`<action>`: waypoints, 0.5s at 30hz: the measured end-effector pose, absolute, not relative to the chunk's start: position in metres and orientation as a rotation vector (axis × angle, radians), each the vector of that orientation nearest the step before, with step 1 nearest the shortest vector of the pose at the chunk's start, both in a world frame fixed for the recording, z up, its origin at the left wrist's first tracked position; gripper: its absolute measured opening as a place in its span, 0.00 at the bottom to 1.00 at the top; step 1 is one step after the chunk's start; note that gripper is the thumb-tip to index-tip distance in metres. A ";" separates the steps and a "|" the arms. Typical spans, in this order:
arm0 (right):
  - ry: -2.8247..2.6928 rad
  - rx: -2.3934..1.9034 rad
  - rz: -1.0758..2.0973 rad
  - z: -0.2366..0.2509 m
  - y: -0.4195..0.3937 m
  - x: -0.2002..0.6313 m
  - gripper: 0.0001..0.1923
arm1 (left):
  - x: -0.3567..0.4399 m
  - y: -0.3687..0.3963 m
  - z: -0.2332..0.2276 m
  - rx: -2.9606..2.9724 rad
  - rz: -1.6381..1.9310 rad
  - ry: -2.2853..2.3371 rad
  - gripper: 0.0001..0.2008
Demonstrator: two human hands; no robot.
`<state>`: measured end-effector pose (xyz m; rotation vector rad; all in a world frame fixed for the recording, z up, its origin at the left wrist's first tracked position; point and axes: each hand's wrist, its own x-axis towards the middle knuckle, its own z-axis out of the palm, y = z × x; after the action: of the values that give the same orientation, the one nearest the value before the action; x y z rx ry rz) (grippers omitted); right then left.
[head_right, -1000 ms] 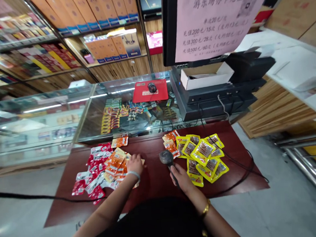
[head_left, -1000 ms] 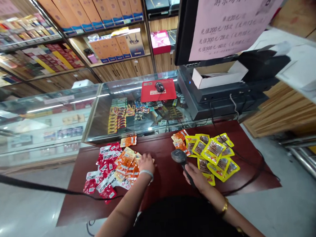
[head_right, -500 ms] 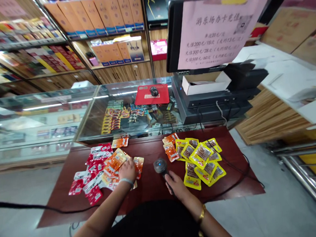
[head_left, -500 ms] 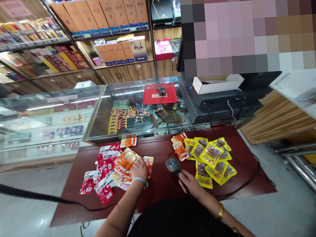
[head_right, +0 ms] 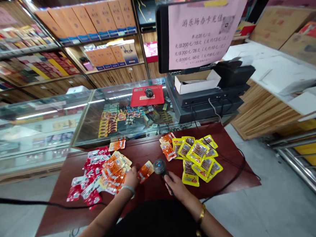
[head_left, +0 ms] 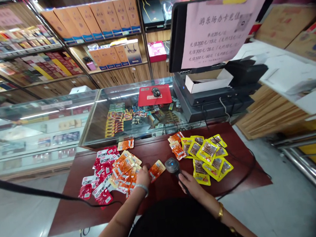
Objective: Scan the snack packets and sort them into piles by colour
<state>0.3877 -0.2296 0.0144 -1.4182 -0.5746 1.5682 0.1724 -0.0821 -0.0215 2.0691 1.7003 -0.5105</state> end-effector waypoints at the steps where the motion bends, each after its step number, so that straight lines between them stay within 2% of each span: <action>1: -0.559 -1.412 1.571 0.014 -0.230 0.388 0.29 | 0.176 -0.083 -0.025 2.042 -0.477 1.672 0.15; 5: -0.466 -1.402 1.547 0.014 -0.235 0.390 0.28 | 0.196 -0.081 -0.039 1.826 -0.259 1.543 0.07; 10: -0.364 -1.388 1.428 0.022 -0.240 0.397 0.24 | 0.224 -0.084 -0.049 1.476 0.103 1.468 0.09; 15: -0.347 -1.314 1.406 0.027 -0.233 0.402 0.25 | 0.244 -0.095 -0.045 1.402 0.155 1.378 0.14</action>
<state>0.4024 -0.2326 0.0268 -1.3140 -0.3470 1.4059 0.2442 -0.0951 -0.0453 1.4018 1.3777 0.1551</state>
